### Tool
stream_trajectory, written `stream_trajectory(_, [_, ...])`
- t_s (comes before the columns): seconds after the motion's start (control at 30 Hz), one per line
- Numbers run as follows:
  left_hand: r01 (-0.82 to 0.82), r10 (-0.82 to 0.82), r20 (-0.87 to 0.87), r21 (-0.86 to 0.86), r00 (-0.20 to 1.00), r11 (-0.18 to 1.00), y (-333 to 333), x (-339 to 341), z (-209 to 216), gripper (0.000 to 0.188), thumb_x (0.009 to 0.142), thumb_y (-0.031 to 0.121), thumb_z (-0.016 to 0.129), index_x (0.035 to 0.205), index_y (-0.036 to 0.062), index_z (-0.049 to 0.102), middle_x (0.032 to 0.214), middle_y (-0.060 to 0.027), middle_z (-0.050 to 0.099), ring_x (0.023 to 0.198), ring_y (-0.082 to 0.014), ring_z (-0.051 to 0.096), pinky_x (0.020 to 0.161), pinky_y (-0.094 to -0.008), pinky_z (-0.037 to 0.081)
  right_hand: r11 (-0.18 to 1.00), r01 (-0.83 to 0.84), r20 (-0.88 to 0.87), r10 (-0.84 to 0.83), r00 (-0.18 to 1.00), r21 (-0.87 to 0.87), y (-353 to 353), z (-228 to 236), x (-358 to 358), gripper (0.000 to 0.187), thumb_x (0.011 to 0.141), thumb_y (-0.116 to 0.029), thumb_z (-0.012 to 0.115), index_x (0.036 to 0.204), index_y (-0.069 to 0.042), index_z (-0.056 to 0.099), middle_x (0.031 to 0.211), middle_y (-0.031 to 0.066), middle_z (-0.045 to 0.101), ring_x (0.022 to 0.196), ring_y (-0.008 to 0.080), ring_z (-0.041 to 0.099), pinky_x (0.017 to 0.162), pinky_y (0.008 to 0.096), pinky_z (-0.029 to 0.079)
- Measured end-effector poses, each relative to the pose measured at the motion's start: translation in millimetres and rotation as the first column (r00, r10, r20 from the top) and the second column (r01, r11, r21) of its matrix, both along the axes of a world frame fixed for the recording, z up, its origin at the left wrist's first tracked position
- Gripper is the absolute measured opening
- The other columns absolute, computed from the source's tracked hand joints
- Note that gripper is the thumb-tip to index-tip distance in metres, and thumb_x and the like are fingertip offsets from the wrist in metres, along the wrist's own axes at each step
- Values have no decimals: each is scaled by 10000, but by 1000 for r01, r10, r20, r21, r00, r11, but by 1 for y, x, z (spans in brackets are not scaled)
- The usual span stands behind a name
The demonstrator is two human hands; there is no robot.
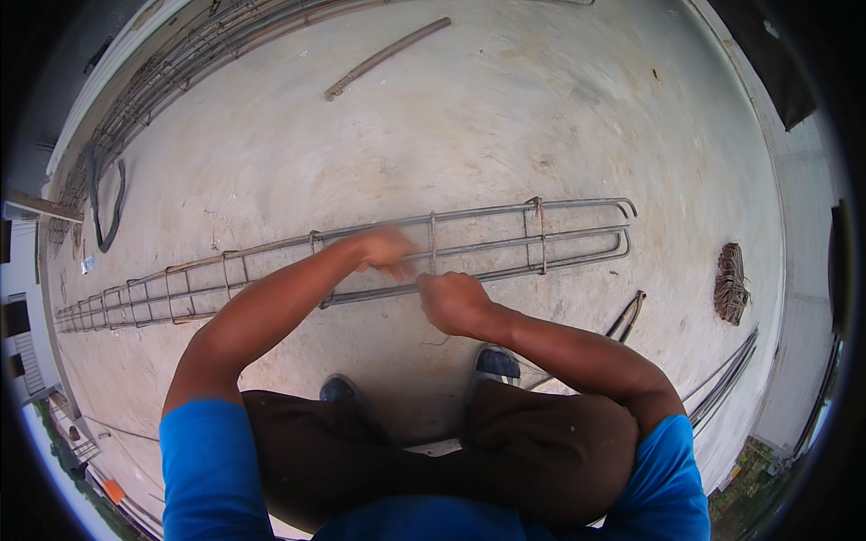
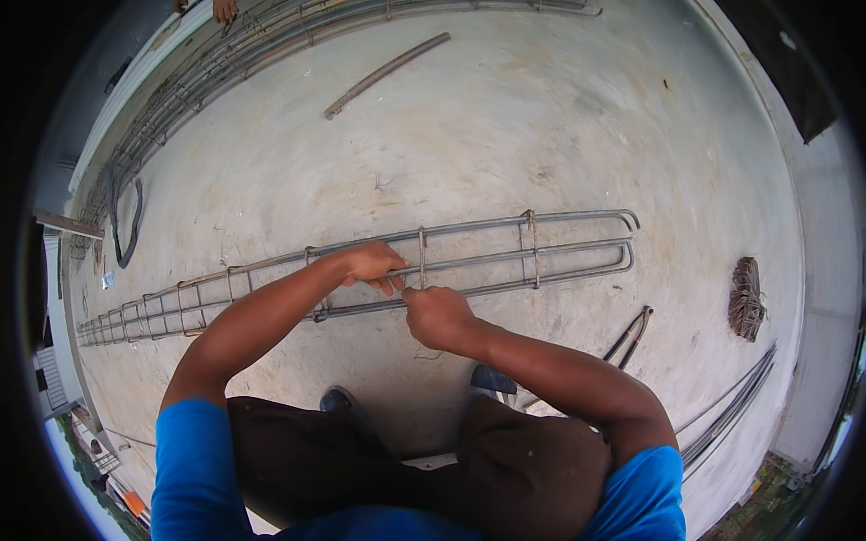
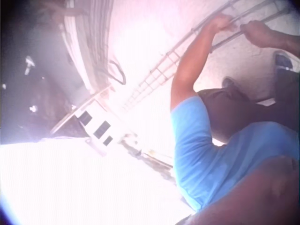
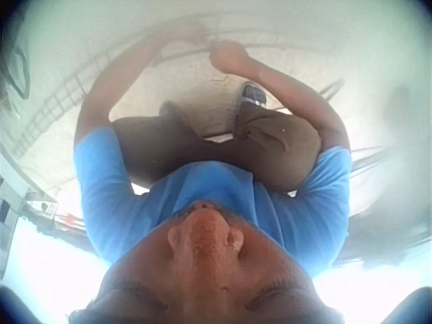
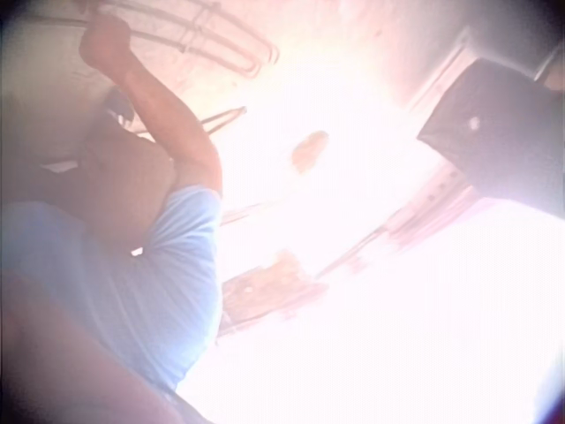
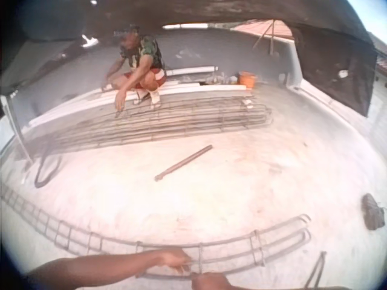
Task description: The person assembles a rebar cage on a rooftop by tying intersecting steel bars with wire. They use pliers to twist and secure the wire at multiple junctions, then move the completed cage aside to continue working on additional sections.
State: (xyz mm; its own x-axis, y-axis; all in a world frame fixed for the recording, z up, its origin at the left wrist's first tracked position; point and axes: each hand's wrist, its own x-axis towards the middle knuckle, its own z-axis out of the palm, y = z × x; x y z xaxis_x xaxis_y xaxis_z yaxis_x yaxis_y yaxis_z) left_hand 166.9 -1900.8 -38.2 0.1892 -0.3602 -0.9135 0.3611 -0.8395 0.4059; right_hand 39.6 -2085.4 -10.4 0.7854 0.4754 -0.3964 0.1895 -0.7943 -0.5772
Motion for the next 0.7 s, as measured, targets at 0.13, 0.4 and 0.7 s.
stream_trajectory(0.13, [-148, 159, 61, -158, 985, 976, 12, -2, -19, 388, 1125, 389, 584, 1281, 57, 711, 1238, -88, 766, 1029, -179, 704, 845, -363, 559, 997, -79, -17, 79, 997, -7, -3, 3, 8, 262, 920, -87, 604, 1138, 28, 696, 883, 260, 760, 867, 443, 766, 796, 567, 602])
stream_trajectory(0.4, [-42, 150, 571, -197, 807, 979, 2, -24, 2, 232, 1022, 226, 766, 1075, 1, 787, 1015, -130, 794, 950, -177, 716, 873, -359, 571, 999, 47, -116, -49, 992, -14, -8, 8, 12, 221, 925, -72, 600, 1093, 37, 693, 980, 273, 760, 969, 457, 754, 851, 550, 599])
stream_trajectory(0.7, [-97, 315, 751, -320, 580, 942, -7, -38, -27, 226, 1040, 193, 734, 1022, -31, 751, 905, -88, 788, 822, -130, 742, 753, -319, 581, 834, 448, -114, -436, 893, 321, -14, -13, 1, 264, 925, -51, 679, 1130, 12, 525, 868, 250, 721, 863, 489, 731, 780, 537, 586])
